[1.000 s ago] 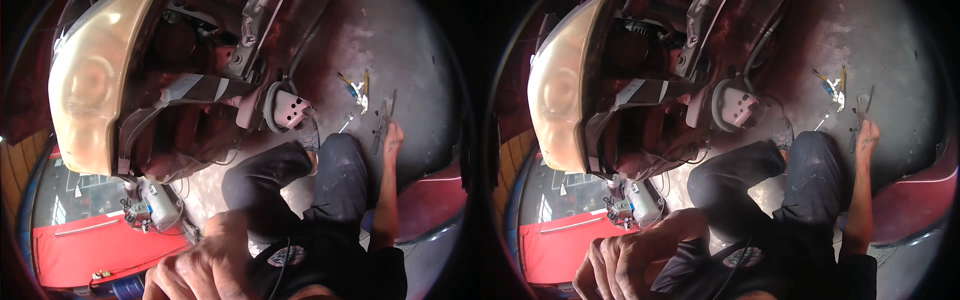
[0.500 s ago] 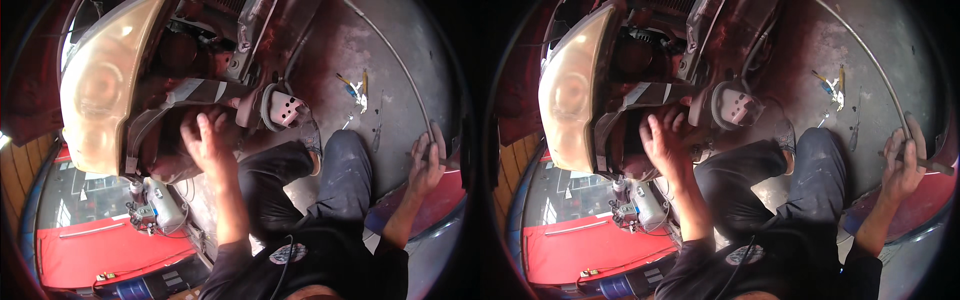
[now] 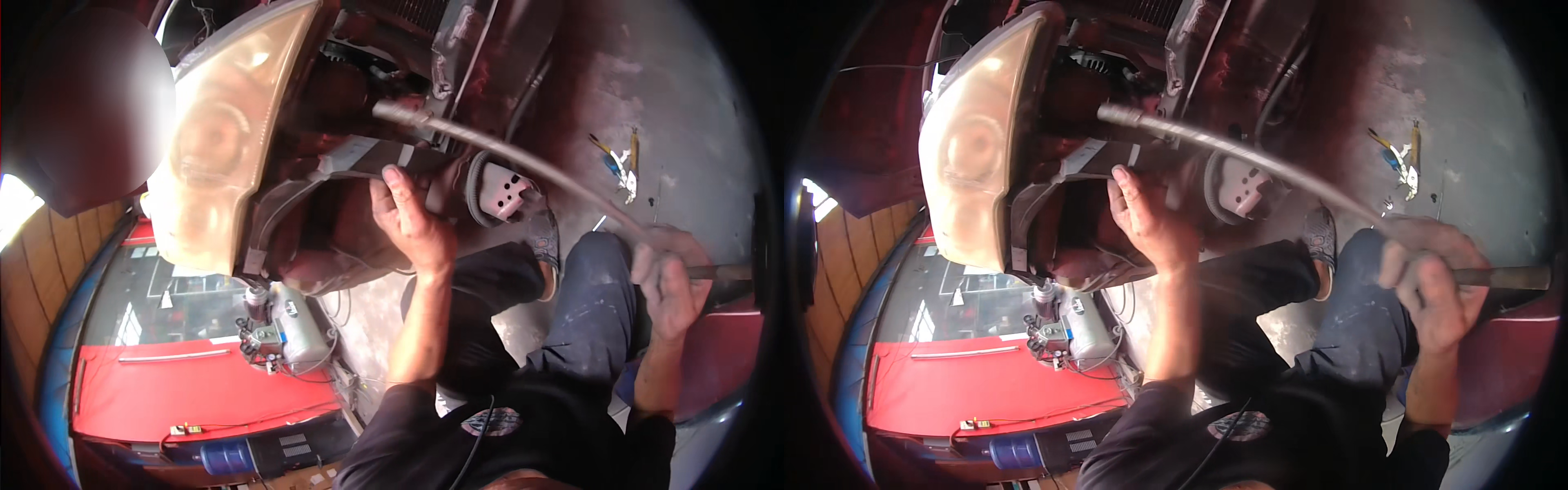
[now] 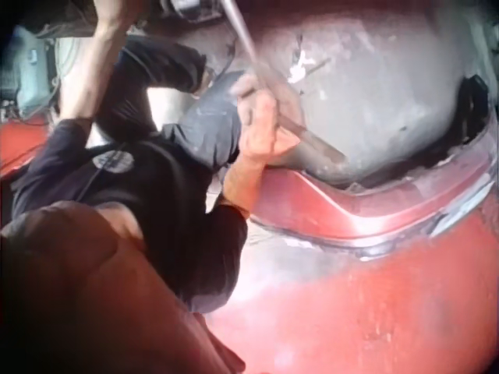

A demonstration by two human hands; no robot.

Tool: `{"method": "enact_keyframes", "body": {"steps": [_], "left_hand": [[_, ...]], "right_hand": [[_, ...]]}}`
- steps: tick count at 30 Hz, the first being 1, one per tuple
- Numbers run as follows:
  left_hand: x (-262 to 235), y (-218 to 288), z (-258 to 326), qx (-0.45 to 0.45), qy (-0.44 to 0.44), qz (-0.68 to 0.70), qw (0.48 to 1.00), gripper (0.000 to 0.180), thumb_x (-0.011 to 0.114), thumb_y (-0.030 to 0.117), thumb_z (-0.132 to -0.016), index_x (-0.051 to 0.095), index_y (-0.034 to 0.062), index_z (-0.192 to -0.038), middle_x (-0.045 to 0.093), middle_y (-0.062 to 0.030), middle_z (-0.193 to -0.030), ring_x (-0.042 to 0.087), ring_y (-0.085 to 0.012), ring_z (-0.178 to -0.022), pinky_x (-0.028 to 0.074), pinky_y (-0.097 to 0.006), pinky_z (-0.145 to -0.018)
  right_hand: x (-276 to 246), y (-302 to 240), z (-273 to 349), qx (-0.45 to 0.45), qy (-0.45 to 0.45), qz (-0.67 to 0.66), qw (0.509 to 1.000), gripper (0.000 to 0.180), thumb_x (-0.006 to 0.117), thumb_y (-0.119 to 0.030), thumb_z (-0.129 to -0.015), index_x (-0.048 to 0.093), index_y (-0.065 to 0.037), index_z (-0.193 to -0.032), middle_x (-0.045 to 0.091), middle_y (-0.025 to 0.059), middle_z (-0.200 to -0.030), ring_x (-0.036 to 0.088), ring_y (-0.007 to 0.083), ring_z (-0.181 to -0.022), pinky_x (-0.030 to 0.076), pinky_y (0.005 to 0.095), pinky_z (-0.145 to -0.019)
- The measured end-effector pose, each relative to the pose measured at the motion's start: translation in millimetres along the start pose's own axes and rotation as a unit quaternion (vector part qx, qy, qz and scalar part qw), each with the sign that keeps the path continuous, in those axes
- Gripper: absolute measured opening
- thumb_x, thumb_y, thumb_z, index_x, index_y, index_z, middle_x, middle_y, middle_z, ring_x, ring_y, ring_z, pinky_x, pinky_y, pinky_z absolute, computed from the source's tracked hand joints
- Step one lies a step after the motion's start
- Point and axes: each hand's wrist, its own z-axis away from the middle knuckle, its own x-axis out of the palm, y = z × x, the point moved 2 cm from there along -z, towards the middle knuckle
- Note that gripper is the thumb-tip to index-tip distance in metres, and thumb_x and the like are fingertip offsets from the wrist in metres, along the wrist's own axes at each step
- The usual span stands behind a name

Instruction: The person uses a metal rod to pry and adjust components within the front bumper and headlight area of a red car. They manipulate the headlight assembly and internal wiring while sitting on the garage floor.

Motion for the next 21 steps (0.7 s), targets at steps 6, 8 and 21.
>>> {"method": "enact_keyframes", "body": {"steps": [6,8,21], "left_hand": [[1,-14,7,0.092,0.067,-0.151,0.982,0.048,0.043,0.043,-0.110,0.047,0.0006,-0.088,0.044,-0.0032,-0.082,0.039,-0.0133,-0.078,0.037,-0.030,-0.075],[7,-19,6,0.139,0.089,-0.121,0.979,0.042,0.044,0.038,-0.111,0.043,0.0035,-0.087,0.036,0.0026,-0.076,0.032,-0.0085,-0.072,0.028,-0.028,-0.064],[-13,-44,11,0.138,0.137,-0.165,0.967,0.042,0.048,0.036,-0.110,0.055,-0.0045,-0.115,0.046,-0.0012,-0.091,0.042,-0.0107,-0.085,0.037,-0.027,-0.079]], "right_hand": [[54,8,-52,-0.031,-0.096,0.044,0.994,0.036,0.053,-0.010,-0.093,0.067,0.011,-0.118,0.065,0.0151,-0.073,0.053,0.0137,-0.055,0.041,0.0284,-0.051],[60,16,-61,-0.064,-0.112,0.057,0.990,0.036,0.053,-0.011,-0.093,0.066,0.011,-0.119,0.064,0.0144,-0.071,0.048,0.0111,-0.051,0.036,0.0271,-0.048],[96,28,-83,-0.125,-0.141,0.105,0.976,0.035,0.054,-0.010,-0.094,0.068,0.012,-0.117,0.067,0.0139,-0.075,0.061,0.0182,-0.061,0.049,0.0316,-0.058]]}}
